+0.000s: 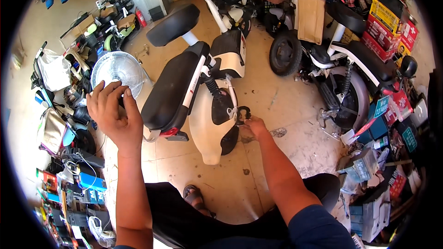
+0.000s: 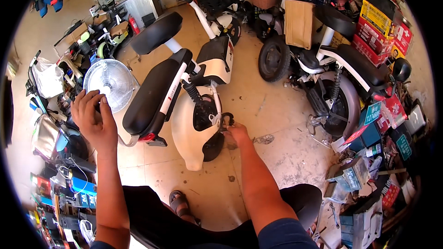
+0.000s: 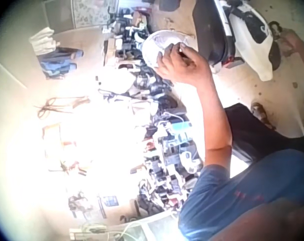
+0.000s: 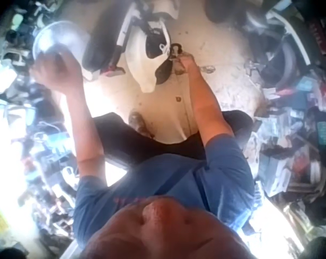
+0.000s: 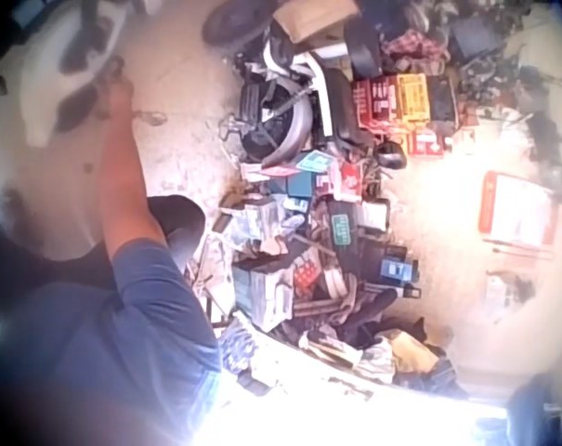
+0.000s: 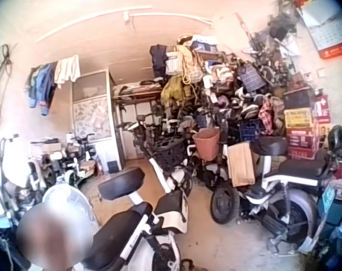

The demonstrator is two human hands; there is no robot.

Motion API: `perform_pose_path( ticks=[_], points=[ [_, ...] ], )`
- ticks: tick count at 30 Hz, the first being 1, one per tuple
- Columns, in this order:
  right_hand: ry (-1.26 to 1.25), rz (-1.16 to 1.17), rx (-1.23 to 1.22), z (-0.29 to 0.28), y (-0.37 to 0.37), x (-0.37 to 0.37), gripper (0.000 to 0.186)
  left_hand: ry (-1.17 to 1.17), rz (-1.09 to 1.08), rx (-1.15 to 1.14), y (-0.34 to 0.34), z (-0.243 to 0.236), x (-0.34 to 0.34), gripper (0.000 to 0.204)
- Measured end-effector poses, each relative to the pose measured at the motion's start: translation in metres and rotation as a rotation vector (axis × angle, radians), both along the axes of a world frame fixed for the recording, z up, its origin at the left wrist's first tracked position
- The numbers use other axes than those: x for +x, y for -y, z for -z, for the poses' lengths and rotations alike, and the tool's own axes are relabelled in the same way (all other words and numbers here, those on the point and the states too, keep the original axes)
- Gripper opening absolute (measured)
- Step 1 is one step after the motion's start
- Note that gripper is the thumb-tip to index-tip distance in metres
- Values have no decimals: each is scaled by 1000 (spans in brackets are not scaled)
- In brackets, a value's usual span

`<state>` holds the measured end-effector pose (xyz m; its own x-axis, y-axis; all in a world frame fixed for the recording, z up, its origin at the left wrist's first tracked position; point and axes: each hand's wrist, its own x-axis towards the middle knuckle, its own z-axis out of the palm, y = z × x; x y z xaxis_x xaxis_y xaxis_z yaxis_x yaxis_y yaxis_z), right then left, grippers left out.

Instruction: The person retrieves a screwdriver from a workbench and uses it to loosen and remove parts near the rear wheel of an electric scooter.

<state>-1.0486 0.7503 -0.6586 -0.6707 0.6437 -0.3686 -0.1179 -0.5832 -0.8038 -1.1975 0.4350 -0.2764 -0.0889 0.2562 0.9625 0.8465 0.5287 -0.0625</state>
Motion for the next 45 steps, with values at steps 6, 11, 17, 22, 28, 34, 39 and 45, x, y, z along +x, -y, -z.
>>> perform_pose_path(
  ticks=[6,11,17,22,28,34,39,45],
  points=[
    [4,-8,-8,6,-5,0,21,27,29,11,0,1,-2,8],
    [33,-15,-22,2,-1,-3,23,35,26,8,3,1,-3,8],
    [43,-6,-31,10,-8,-2,25,32,34,5,0,3,-4,7],
    [14,2,-48,14,-7,-4,25,4,28,3,0,4,-4,7],
    [15,7,-49,14,-5,-7,23,9,40,2,0,3,-3,7],
    [24,-2,-30,19,-8,-8,20,21,51,8,0,3,-3,7],
    [9,2,-51,14,-4,-7,19,14,50,1,1,4,-3,8],
    [59,-23,-26,10,-5,-4,19,5,30,-20,1,3,-1,7]
  ],
)
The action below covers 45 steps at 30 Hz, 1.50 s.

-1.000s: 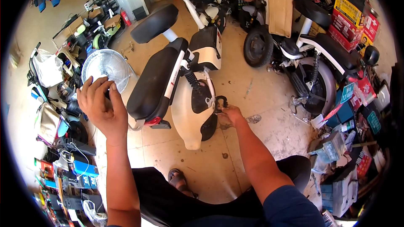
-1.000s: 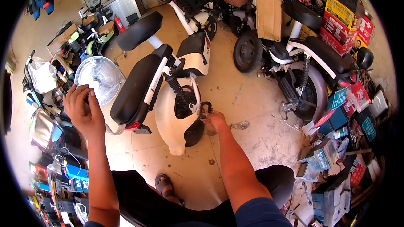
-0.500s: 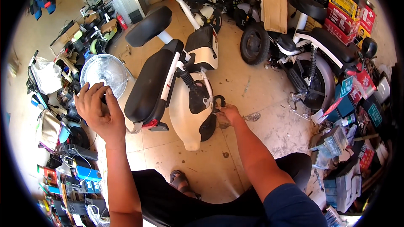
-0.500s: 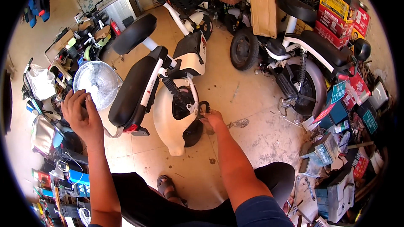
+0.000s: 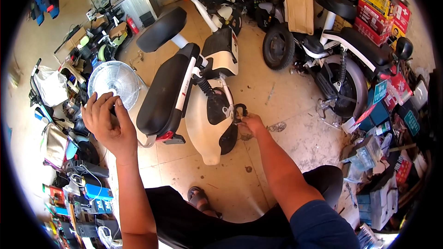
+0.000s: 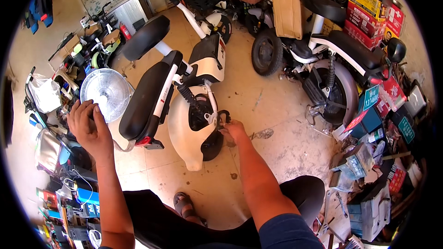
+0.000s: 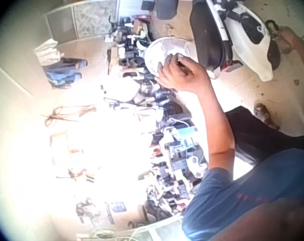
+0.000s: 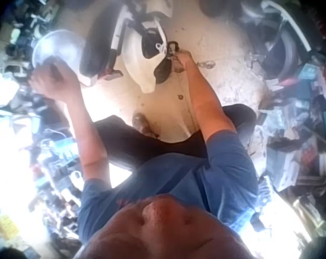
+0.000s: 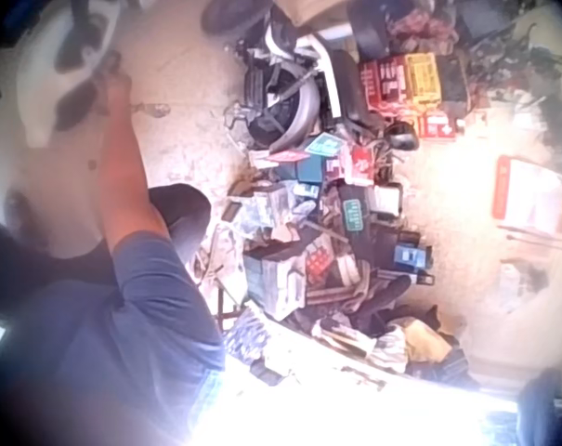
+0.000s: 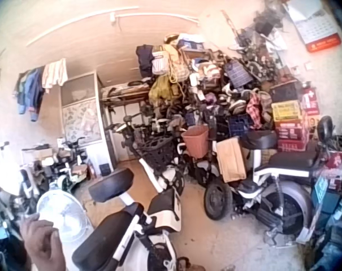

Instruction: The person retrieves a screwdriver from a workbench and uses it to loosen and remove parts near the rear wheel of an electric scooter.

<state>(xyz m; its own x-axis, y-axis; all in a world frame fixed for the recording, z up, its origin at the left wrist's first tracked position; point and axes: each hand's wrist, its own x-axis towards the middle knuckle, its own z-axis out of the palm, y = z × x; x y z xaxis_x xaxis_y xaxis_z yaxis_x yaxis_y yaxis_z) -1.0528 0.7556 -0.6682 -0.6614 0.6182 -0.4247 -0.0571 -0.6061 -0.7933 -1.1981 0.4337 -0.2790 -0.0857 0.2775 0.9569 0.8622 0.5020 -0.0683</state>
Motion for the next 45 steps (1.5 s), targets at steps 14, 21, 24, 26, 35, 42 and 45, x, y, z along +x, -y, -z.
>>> perform_pose_path(
  ticks=[14,21,24,26,35,42,45],
  points=[
    [2,46,-5,-1,3,-2,16,7,-8,-2,-1,2,-2,8],
    [9,37,6,4,-2,-4,16,-4,-11,-1,-3,3,-3,8],
    [-10,29,-2,5,1,-4,19,-4,-7,9,-1,3,-3,8],
    [24,33,1,7,-3,-4,15,-9,0,12,-2,3,-3,8],
    [14,33,-15,-7,5,0,23,-19,-17,3,-2,3,-2,8],
    [1,46,-22,-8,4,-1,17,-17,-3,11,-2,1,0,8],
    [35,-3,13,-8,3,0,21,-27,-27,-16,-2,0,1,8]
  ],
)
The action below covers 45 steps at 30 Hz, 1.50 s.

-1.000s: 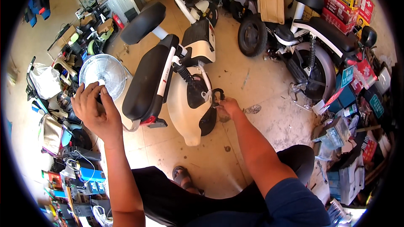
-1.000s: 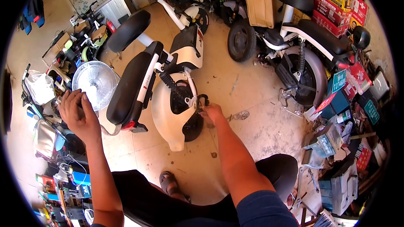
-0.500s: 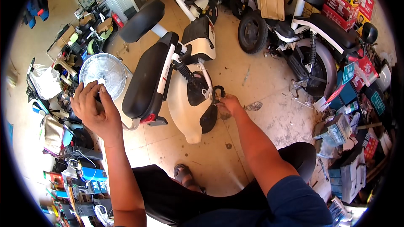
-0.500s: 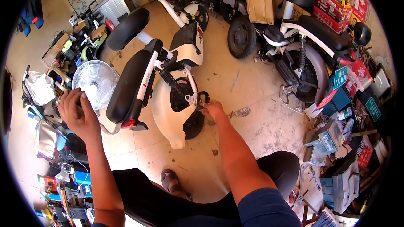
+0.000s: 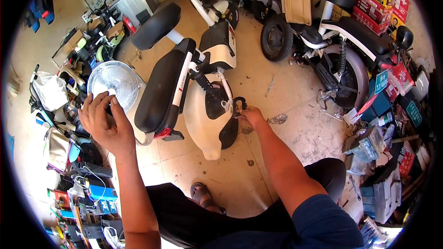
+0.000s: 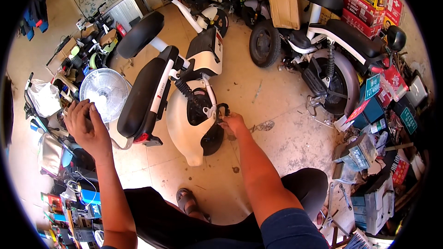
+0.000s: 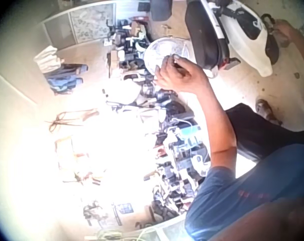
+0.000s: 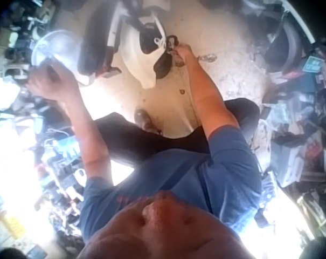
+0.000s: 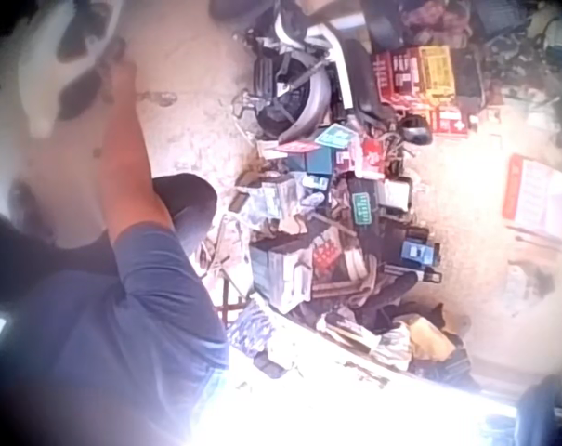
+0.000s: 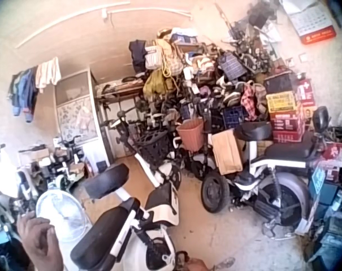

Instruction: The person retrieves a screwdriver from a workbench and uses it to loosen and remove parts near the rear wheel of an electric scooter.

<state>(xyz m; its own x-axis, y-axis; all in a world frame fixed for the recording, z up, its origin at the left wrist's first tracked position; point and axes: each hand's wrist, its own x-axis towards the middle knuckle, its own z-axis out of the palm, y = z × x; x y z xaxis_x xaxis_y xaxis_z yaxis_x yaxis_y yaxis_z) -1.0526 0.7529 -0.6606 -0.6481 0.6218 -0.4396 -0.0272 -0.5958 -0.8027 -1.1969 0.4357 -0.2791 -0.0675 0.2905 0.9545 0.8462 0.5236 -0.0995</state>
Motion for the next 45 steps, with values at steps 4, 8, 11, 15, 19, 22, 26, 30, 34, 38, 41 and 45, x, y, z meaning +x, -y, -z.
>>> perform_pose_path(
  ticks=[4,8,11,15,19,22,26,30,34,38,41,45],
  points=[
    [-2,12,-8,1,0,-1,22,12,2,6,0,2,0,8],
    [2,21,-8,1,0,1,21,18,-6,-7,-1,1,2,8],
    [-31,51,-33,2,-1,-2,19,7,20,16,-2,1,0,7],
    [-48,51,-23,7,-1,-3,19,11,22,17,-1,1,-1,7],
    [-66,57,-25,12,-3,-2,20,11,11,10,-2,2,1,6],
    [-59,54,-19,13,-2,-4,23,9,1,6,-1,3,0,6],
    [-70,67,-23,23,-5,-6,28,25,13,10,-1,2,2,7],
    [-74,49,8,31,-12,-6,29,31,33,20,-3,2,2,8],
    [-69,28,-5,23,-5,-6,24,12,7,13,-1,4,0,9],
    [-55,22,3,16,-2,-4,21,6,-1,8,0,5,0,10],
    [-78,24,-8,15,-3,-1,21,15,-7,5,-1,5,2,10],
    [-26,46,-4,7,1,-4,21,-11,7,30,-5,3,7,11]
  ],
)
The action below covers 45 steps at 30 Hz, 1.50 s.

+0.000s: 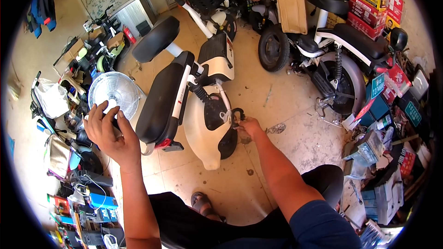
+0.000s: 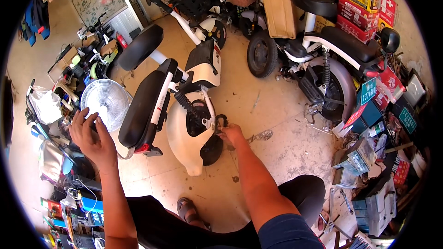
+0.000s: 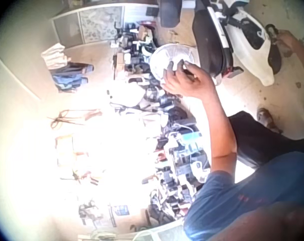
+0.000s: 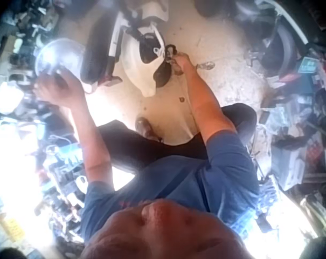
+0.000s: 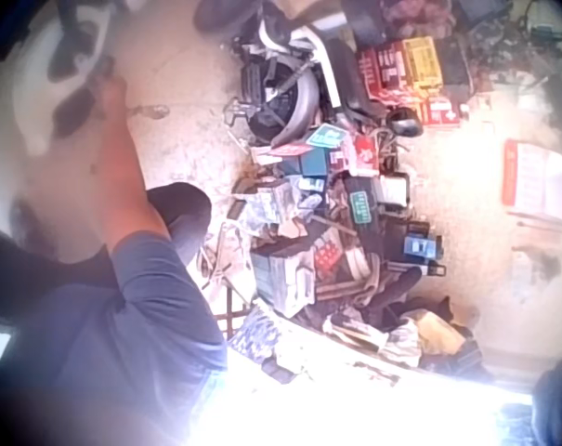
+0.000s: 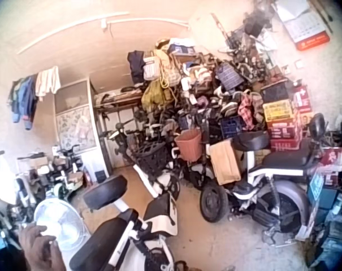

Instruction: The person retrieves a screwdriver from a workbench and uses it to loosen and remove parts near the rear wheel of an electric scooter.

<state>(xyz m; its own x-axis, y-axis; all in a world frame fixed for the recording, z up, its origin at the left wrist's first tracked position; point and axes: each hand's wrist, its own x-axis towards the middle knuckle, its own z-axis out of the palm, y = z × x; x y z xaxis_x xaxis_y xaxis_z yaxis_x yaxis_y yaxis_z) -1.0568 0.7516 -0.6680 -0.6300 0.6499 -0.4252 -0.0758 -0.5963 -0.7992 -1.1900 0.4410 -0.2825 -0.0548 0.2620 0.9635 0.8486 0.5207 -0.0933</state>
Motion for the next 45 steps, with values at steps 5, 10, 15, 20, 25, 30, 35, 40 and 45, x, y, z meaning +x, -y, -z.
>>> perform_pose_path(
  ticks=[5,10,15,20,25,30,35,40,45],
  points=[
    [-32,5,20,-1,-2,3,22,-21,-20,-46,-5,2,5,15],
    [-1,-26,94,4,-7,-4,22,-7,178,-151,-12,10,32,23],
    [-43,10,72,22,-5,-1,22,-23,723,-597,-40,39,66,34],
    [5,-18,58,5,4,0,21,-154,832,-1006,-38,64,49,33],
    [-12,-45,44,1,1,5,22,353,888,-1162,-36,113,23,28],
    [4,-45,33,-8,1,3,20,431,810,-1104,-36,126,6,26],
    [40,-38,58,1,-5,5,18,488,834,-1123,-40,127,10,27],
    [39,-34,48,3,0,2,13,481,872,-1096,-37,132,12,25],
    [-20,-21,32,7,-3,8,17,476,853,-1113,-44,125,21,25]
  ],
)
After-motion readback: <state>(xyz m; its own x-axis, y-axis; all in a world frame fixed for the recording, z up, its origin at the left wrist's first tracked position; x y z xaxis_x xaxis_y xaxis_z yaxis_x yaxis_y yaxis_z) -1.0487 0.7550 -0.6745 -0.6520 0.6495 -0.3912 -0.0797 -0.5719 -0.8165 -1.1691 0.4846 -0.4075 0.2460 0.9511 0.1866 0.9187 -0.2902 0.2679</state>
